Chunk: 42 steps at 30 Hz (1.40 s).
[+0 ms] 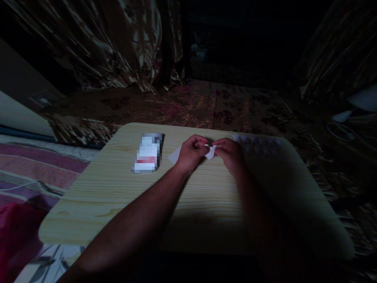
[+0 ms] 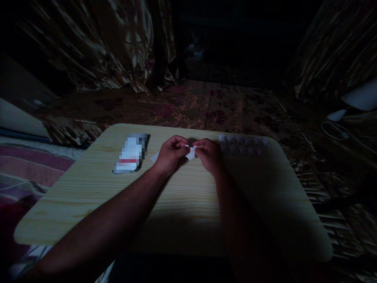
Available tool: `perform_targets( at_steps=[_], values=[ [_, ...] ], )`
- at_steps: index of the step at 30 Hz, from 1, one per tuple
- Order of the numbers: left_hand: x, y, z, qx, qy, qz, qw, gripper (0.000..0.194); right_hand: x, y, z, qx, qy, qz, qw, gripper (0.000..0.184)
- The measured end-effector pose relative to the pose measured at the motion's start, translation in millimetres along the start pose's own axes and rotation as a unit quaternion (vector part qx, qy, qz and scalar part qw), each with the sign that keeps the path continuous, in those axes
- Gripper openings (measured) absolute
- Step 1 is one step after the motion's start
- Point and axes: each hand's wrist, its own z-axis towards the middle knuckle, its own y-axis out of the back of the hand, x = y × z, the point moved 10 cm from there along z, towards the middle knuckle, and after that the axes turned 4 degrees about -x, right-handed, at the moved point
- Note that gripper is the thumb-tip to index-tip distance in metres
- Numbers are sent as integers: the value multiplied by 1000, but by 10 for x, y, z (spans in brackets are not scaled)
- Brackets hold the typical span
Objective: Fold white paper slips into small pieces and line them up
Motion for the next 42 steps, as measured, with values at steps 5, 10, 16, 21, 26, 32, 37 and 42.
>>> perform_targets(
  at_steps=[5,10,16,21,26,32,37,42],
  values=[
    [-38,-20,-12,3,-22,19,1000,30,-74,-11,11,-6,-19,27,999,16],
    [-65,-48,-28,13,-34,33,999,32,-64,5,16,-23,6,-3,1000,12],
    [-36,-102,-37,39,-24,30,998,43,57,94,-5,-57,4,-31,998,9],
    [54,-83,-30,27,11,47,998,30,126,138,-28,-68,-17,-37,997,12],
    [52,-66,-26,17,13,59,998,25,148,138,-32,-68,-16,-49,996,13],
    [41,-46,-33,11,5,87,996,21,93,82,-22,-44,-38,-18,998,16],
    [71,-28,-14,16,8,76,997,20,-54,47,-7,-36,-77,61,995,20],
    [72,-30,-10,15,19,61,998,19,-81,23,-11,-15,-77,12,997,14]
  ],
)
